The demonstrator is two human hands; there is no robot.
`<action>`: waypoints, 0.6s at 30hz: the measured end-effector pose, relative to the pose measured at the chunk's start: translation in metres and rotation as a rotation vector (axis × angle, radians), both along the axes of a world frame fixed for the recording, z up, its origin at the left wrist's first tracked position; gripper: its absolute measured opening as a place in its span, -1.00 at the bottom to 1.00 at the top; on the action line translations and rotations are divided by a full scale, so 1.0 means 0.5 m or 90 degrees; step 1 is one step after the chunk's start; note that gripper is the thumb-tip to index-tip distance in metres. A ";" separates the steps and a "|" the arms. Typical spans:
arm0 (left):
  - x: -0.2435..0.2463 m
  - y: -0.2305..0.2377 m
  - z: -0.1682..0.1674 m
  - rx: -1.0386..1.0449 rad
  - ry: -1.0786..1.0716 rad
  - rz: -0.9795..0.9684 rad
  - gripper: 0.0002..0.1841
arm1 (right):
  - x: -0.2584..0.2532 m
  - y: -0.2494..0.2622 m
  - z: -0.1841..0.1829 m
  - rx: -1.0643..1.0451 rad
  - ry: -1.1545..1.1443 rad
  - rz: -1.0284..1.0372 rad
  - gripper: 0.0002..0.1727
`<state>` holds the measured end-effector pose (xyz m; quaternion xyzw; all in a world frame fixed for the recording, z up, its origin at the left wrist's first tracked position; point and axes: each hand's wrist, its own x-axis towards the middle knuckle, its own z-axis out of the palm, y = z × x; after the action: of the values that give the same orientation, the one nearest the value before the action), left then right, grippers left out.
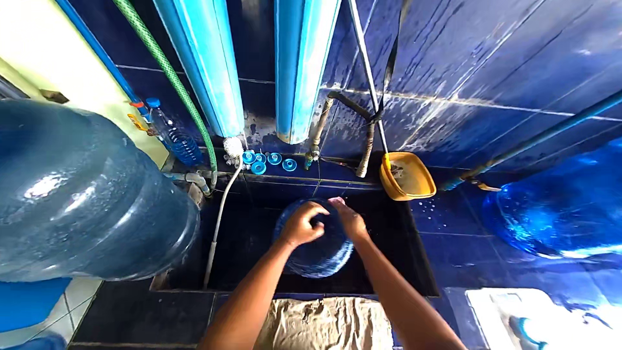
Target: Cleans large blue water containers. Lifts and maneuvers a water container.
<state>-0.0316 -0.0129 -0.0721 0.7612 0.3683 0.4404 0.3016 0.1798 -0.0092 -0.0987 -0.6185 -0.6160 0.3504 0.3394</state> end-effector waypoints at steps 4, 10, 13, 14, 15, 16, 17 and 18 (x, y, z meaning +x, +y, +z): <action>-0.093 0.045 -0.044 -0.287 -0.415 0.544 -0.19 | -0.148 -0.119 -0.054 0.234 -0.043 0.103 -0.58; -0.228 0.059 -0.084 -0.444 -0.477 0.267 -0.48 | -0.170 0.168 -0.042 -0.092 0.161 0.189 -0.54; -0.267 0.053 -0.178 -0.479 -0.634 0.120 -0.38 | -0.206 0.268 -0.058 -0.326 0.116 0.179 -0.47; -0.269 0.049 -0.206 -0.488 -0.667 0.232 -0.45 | -0.237 0.258 -0.076 -0.298 0.082 0.181 -0.47; -0.271 0.050 -0.229 -0.517 -0.653 0.398 -0.53 | -0.269 0.221 -0.104 -0.212 0.015 0.208 -0.49; -0.274 0.056 -0.252 -0.573 -0.584 0.590 -0.54 | -0.294 0.162 -0.135 -0.112 -0.063 0.252 -0.48; -0.282 0.059 -0.278 -0.637 -0.493 0.735 -0.35 | -0.301 0.092 -0.163 -0.025 -0.125 0.311 -0.46; -0.296 0.057 -0.304 -0.688 -0.431 0.803 -0.20 | -0.284 0.024 -0.184 0.038 -0.189 0.379 -0.45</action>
<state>-0.1797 0.0153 -0.2242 0.0009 0.7664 0.4917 0.4133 0.0379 0.0028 -0.1908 -0.4454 -0.8225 0.3219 0.1463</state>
